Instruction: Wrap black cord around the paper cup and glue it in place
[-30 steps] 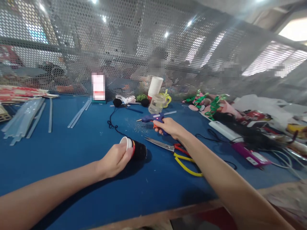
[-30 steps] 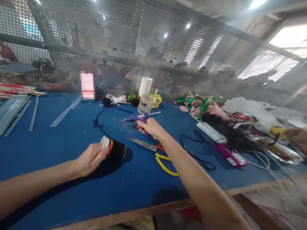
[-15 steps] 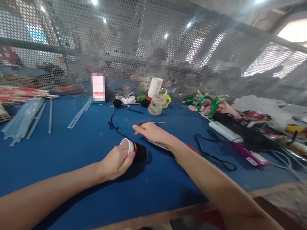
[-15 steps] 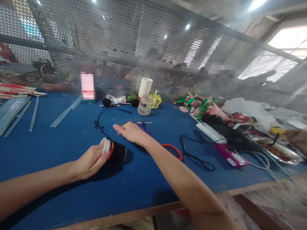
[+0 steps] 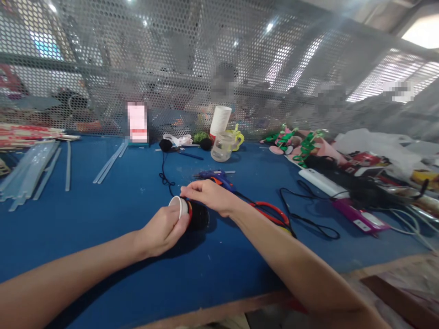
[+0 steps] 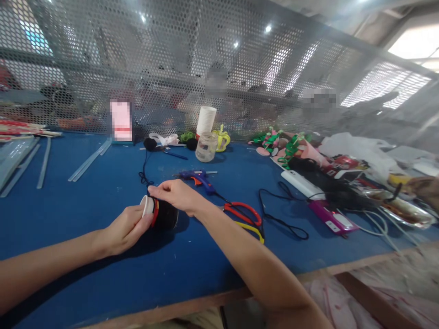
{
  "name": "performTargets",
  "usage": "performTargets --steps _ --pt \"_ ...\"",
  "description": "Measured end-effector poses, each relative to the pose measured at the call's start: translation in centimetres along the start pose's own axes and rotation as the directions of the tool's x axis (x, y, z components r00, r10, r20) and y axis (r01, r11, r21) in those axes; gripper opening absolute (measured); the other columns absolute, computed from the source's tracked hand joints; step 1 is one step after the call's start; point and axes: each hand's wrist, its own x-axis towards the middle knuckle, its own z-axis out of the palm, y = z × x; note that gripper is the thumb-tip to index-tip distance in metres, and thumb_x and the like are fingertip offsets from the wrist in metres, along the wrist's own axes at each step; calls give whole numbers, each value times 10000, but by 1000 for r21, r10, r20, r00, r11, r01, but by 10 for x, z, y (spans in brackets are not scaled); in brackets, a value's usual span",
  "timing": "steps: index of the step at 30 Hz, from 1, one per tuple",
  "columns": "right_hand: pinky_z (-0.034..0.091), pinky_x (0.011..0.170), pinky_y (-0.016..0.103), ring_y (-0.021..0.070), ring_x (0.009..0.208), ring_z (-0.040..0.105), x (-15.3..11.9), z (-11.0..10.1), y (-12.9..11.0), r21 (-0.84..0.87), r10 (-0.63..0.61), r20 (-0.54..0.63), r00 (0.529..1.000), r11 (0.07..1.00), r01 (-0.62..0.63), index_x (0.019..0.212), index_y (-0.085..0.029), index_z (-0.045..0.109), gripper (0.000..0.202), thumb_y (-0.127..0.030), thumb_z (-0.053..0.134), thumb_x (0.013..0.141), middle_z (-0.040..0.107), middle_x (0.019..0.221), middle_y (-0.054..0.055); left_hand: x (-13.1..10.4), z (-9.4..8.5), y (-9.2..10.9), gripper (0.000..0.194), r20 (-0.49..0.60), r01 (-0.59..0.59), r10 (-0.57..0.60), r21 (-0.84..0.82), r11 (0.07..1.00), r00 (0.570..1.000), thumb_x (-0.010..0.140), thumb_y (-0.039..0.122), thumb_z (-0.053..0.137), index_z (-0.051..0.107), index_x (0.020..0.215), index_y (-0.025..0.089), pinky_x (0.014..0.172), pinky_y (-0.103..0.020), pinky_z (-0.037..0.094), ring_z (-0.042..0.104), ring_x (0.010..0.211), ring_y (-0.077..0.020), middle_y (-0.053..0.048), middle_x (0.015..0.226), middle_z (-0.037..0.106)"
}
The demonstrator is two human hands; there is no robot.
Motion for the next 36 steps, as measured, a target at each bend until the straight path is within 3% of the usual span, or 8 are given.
performTargets --steps 3,7,11,14,17,26,30,36 --pt "388 646 245 91 628 498 -1 1 1 76 1 58 998 997 -5 698 -140 571 187 -309 618 634 554 664 -9 0 0 1 250 19 -47 47 9 999 999 809 143 245 336 577 168 487 -225 308 315 508 -94 17 558 364" --pt "394 689 268 99 658 511 -2 2 1 33 -28 23 999 999 27 690 -140 569 150 -276 608 642 570 693 4 0 -1 1 253 27 -38 38 -7 999 999 808 146 244 343 576 167 491 -224 308 313 510 -93 20 556 361" --pt "407 652 252 88 633 513 -7 2 -5 9 -157 -117 981 987 159 699 -151 521 133 -282 541 711 581 675 1 2 -3 1 285 53 147 -142 -118 982 988 824 204 227 346 567 163 499 -220 305 327 510 -85 22 564 372" --pt "417 568 210 66 564 510 -12 1 -10 56 -221 -212 952 970 237 672 -159 476 114 -244 531 725 573 604 -20 4 -4 3 333 93 377 -365 -246 893 926 827 293 216 313 534 167 468 -214 274 288 480 -77 42 515 322" --pt "396 441 178 50 463 481 -14 -1 -12 107 -204 -276 939 964 241 686 -163 472 113 -235 558 701 548 558 -40 7 -4 3 368 141 525 -510 -353 775 848 805 375 228 306 512 167 429 -207 230 250 461 -72 52 488 280" --pt "384 394 166 36 436 461 -23 -1 -20 66 -301 -366 881 935 347 739 -157 529 54 -198 547 709 533 560 -46 12 -6 5 391 221 643 -628 -484 594 746 747 455 294 335 495 159 398 -197 210 244 425 -64 57 446 291" --pt "386 409 181 46 449 463 -25 -1 -21 22 -300 -401 865 941 337 762 -168 533 62 -211 536 717 532 561 -45 12 -7 6 394 225 647 -630 -483 590 743 754 453 289 331 495 159 396 -198 207 243 421 -62 56 445 290" --pt "393 421 180 47 462 456 -18 -2 -14 -41 -300 -413 860 949 312 772 -170 528 68 -217 517 724 523 568 -39 9 -4 10 400 215 593 -562 -439 675 798 781 433 280 310 490 161 399 -194 202 225 438 -61 58 463 271"
